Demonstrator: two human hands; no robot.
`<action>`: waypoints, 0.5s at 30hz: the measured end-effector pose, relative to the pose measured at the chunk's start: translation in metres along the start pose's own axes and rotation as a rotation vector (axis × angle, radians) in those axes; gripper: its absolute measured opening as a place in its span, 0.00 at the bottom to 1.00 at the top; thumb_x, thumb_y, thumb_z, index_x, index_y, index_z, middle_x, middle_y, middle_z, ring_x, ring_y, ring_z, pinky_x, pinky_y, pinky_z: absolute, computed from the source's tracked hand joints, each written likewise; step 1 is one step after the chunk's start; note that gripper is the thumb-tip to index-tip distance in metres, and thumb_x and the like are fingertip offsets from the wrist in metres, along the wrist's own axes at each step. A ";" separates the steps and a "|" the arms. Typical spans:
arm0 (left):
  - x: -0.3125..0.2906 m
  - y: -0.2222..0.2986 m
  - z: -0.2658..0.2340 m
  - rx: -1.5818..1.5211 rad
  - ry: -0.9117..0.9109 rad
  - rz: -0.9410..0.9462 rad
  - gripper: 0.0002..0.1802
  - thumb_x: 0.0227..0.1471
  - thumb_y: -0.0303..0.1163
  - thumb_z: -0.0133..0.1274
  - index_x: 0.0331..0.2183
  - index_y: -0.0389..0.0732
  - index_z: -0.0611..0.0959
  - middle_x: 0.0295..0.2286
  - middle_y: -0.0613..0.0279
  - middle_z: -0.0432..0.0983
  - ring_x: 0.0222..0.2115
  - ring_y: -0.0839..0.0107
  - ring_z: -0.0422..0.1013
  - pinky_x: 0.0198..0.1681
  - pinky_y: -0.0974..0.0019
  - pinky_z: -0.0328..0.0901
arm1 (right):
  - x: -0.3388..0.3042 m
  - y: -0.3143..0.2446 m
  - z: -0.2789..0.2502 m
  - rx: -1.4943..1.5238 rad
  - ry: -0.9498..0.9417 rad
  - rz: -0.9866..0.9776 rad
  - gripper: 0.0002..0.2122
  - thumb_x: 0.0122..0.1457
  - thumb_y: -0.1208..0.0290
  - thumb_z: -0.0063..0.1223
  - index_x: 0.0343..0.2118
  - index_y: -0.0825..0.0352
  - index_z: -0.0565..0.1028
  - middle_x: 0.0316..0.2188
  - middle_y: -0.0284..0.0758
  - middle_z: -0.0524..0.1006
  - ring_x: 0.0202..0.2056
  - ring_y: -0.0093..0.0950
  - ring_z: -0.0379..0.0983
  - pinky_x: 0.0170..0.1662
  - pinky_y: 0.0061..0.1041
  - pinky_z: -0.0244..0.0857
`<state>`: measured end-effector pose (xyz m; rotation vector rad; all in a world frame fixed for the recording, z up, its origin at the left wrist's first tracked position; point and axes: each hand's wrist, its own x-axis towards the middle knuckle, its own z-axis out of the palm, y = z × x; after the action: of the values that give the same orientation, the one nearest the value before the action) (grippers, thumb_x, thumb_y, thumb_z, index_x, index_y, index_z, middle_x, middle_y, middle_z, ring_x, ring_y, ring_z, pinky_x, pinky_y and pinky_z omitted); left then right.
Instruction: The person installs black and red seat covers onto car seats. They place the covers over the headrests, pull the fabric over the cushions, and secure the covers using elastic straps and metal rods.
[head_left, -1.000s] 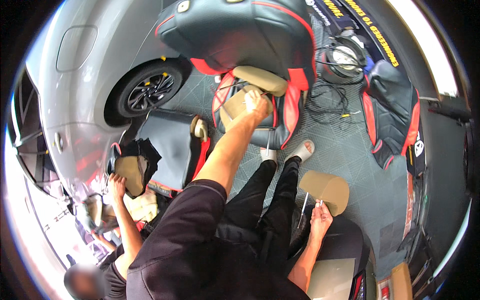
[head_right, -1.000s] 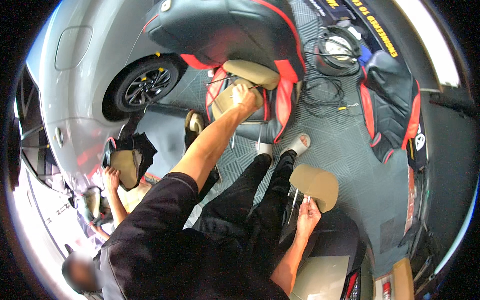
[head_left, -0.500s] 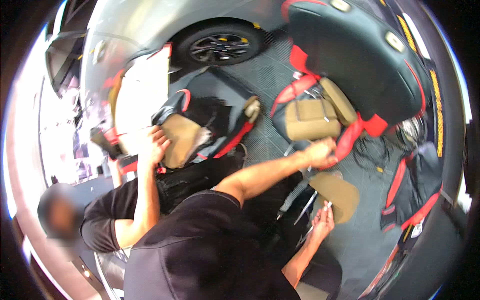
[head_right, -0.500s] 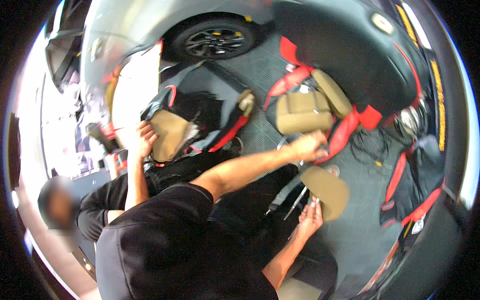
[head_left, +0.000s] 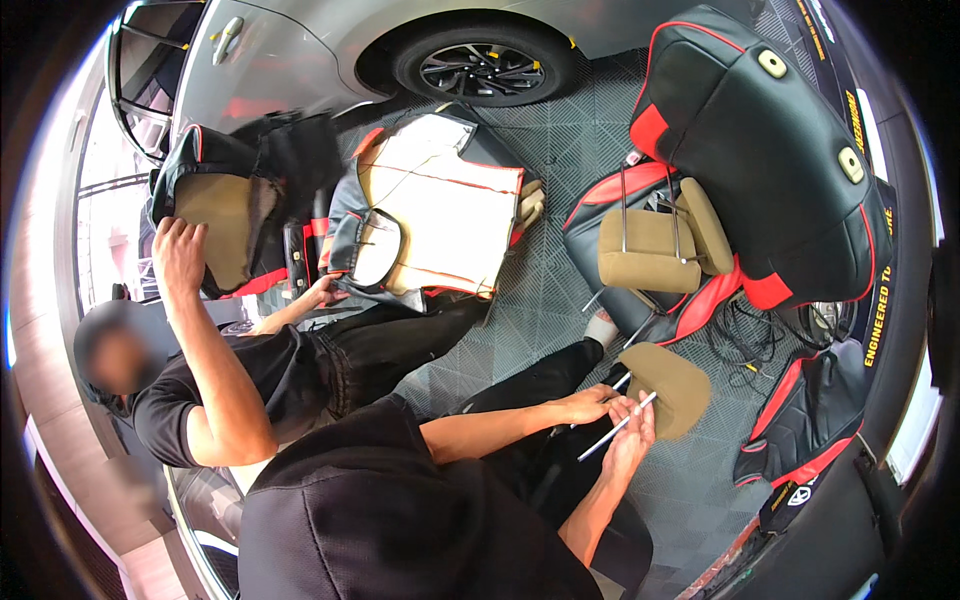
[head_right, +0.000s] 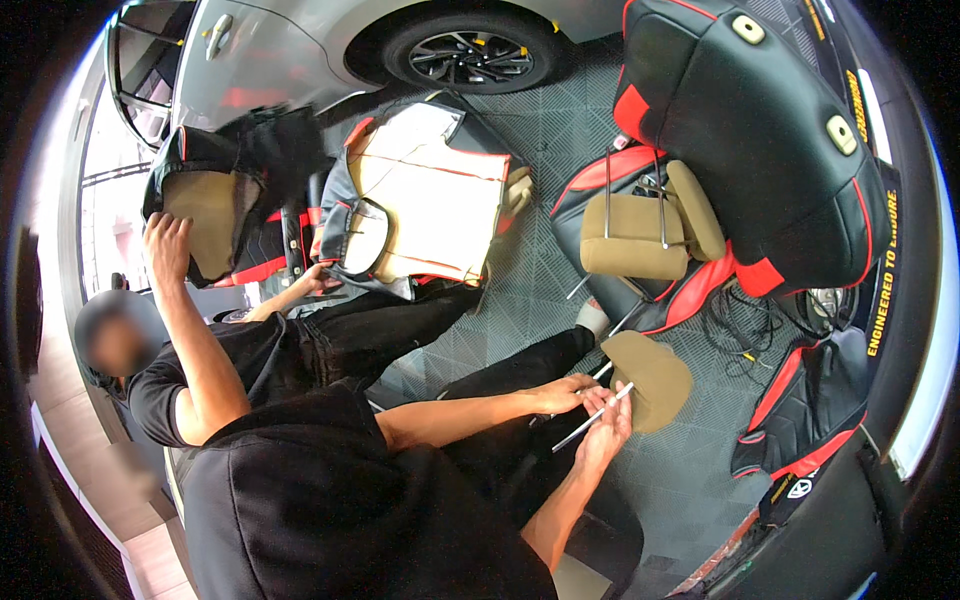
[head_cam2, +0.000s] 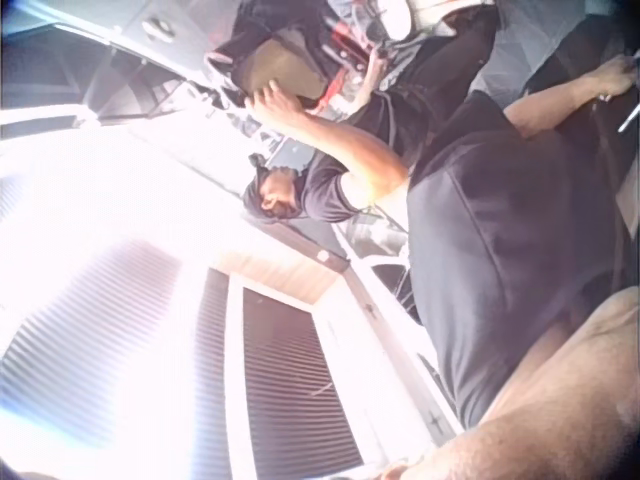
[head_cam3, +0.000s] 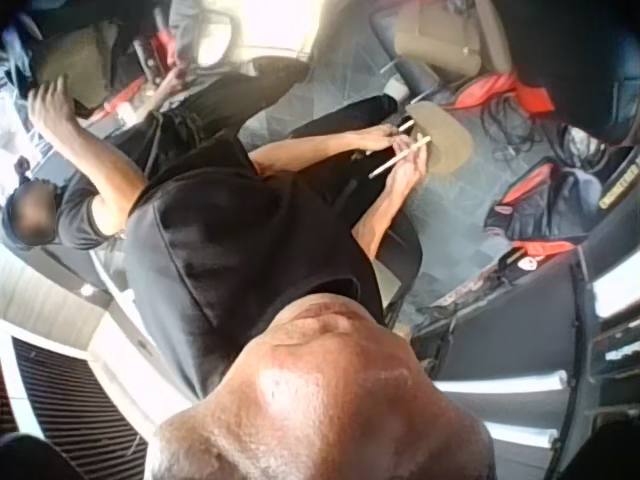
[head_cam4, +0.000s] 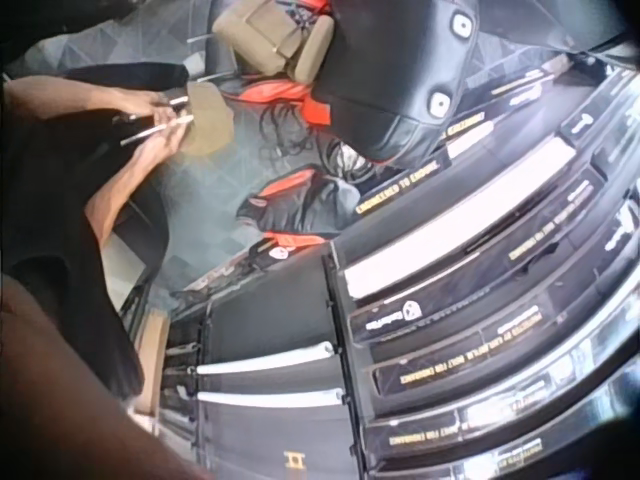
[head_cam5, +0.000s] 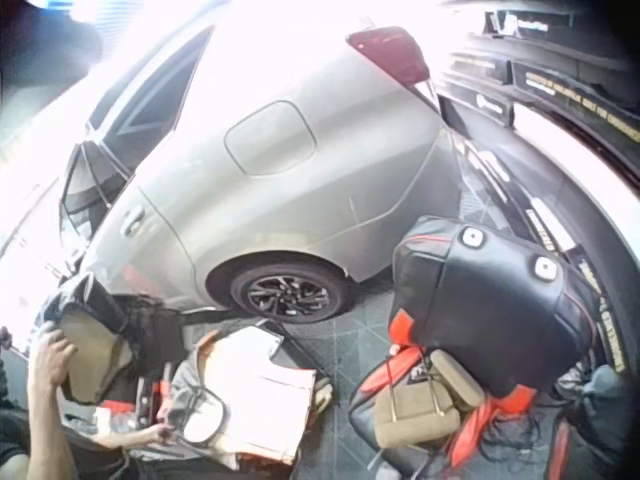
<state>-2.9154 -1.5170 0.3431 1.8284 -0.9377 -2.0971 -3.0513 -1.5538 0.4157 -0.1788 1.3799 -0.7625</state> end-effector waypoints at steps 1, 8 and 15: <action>-0.005 -0.003 0.003 -0.001 -0.005 -0.020 0.28 0.71 0.42 0.45 0.60 0.30 0.75 0.58 0.39 0.73 0.61 0.49 0.68 0.66 0.54 0.60 | 0.001 0.001 0.001 0.009 -0.004 0.015 0.22 0.74 0.72 0.48 0.67 0.74 0.64 0.45 0.42 0.79 0.43 0.33 0.81 0.47 0.29 0.77; -0.009 0.025 -0.009 -0.830 -0.041 -0.169 0.39 0.71 0.64 0.36 0.55 0.37 0.79 0.47 0.56 0.80 0.46 0.64 0.76 0.51 0.54 0.71 | -0.002 0.003 0.006 -0.042 -0.067 -0.005 0.25 0.72 0.72 0.50 0.69 0.71 0.62 0.56 0.43 0.75 0.55 0.33 0.77 0.57 0.36 0.70; -0.005 0.057 -0.020 -0.449 -0.051 -0.010 0.16 0.72 0.42 0.50 0.46 0.38 0.81 0.33 0.67 0.79 0.33 0.76 0.75 0.37 0.65 0.74 | -0.013 0.007 0.010 -0.079 -0.263 0.016 0.34 0.65 0.88 0.47 0.74 0.69 0.56 0.68 0.44 0.67 0.64 0.34 0.69 0.64 0.31 0.67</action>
<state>-2.9102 -1.5655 0.3794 1.5563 -0.4160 -2.1477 -3.0397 -1.5442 0.4249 -0.3188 1.1607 -0.6469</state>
